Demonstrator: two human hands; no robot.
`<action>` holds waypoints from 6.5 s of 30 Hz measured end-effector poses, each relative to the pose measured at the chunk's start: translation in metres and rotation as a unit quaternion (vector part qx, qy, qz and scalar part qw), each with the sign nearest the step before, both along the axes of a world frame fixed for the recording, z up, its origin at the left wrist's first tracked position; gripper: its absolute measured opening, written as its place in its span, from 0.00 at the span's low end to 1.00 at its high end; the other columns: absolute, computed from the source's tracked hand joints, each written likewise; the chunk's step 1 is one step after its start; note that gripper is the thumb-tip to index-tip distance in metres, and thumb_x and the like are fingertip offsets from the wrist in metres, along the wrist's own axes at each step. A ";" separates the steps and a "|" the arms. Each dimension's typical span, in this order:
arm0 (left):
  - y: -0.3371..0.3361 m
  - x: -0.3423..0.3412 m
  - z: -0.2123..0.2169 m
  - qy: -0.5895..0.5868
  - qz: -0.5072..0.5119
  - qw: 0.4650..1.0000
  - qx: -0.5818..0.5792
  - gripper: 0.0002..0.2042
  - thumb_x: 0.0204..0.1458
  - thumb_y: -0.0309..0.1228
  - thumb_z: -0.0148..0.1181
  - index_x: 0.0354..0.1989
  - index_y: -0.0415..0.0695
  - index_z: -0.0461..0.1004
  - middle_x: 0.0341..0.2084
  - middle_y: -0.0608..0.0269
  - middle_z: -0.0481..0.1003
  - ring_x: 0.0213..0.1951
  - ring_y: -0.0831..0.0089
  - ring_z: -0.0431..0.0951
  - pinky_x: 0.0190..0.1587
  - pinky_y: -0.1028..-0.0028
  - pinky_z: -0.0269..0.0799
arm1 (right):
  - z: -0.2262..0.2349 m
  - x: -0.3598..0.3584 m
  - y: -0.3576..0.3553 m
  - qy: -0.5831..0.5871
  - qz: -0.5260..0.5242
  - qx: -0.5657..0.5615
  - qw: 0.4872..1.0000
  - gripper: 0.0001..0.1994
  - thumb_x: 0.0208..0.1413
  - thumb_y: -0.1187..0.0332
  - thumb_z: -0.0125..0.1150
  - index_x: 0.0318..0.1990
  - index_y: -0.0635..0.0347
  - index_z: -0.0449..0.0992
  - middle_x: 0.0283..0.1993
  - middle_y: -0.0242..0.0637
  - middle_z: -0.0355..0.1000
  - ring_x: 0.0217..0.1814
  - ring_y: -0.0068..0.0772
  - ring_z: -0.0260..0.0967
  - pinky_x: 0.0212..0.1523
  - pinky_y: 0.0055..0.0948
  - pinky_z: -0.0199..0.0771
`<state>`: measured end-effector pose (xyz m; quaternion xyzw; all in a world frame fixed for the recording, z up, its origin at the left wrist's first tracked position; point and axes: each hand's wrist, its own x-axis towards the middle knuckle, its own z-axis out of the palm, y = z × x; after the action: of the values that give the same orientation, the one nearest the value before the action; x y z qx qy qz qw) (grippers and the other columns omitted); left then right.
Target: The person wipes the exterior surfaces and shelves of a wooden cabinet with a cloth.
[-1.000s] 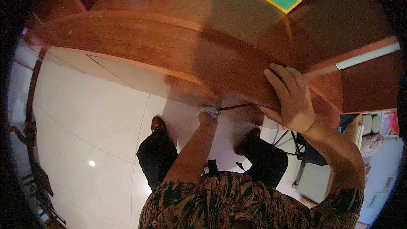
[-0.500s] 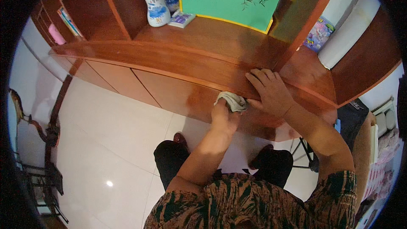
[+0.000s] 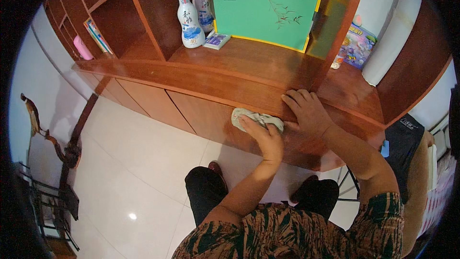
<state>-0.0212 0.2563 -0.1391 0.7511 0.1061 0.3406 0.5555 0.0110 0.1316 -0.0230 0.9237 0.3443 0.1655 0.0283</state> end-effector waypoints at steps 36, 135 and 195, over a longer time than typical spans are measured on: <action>0.224 0.109 -0.095 -0.007 0.134 0.991 -0.019 0.30 0.48 0.15 0.37 0.65 0.31 0.50 0.64 0.39 0.52 0.67 0.47 0.50 0.69 0.61 0.40 | 0.001 0.003 0.009 0.041 -0.030 -0.027 0.998 0.40 0.44 0.51 0.67 0.63 0.58 0.60 0.64 0.44 0.57 0.63 0.54 0.53 0.61 0.51 0.57; 0.052 0.006 -0.076 0.025 -0.105 0.855 -0.507 0.28 0.50 0.21 0.57 0.58 0.44 0.51 0.50 0.52 0.60 0.50 0.64 0.65 0.53 0.66 0.65 | 0.005 0.003 0.004 0.027 -0.009 0.002 1.000 0.37 0.44 0.52 0.65 0.61 0.59 0.62 0.61 0.45 0.59 0.61 0.52 0.56 0.60 0.50 0.58; 0.262 0.125 -0.328 0.149 0.056 0.730 -0.665 0.22 0.63 0.44 0.41 0.63 0.53 0.59 0.62 0.67 0.61 0.63 0.69 0.59 0.63 0.66 0.55 | 0.011 0.010 0.009 0.083 -0.013 0.003 0.996 0.41 0.35 0.56 0.72 0.60 0.60 0.65 0.61 0.48 0.61 0.58 0.55 0.58 0.60 0.51 0.59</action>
<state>0.1037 0.5181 -0.4674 0.2240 0.4290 0.0971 0.8697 0.0212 0.1404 -0.0119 0.9386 0.3333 0.0886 -0.0013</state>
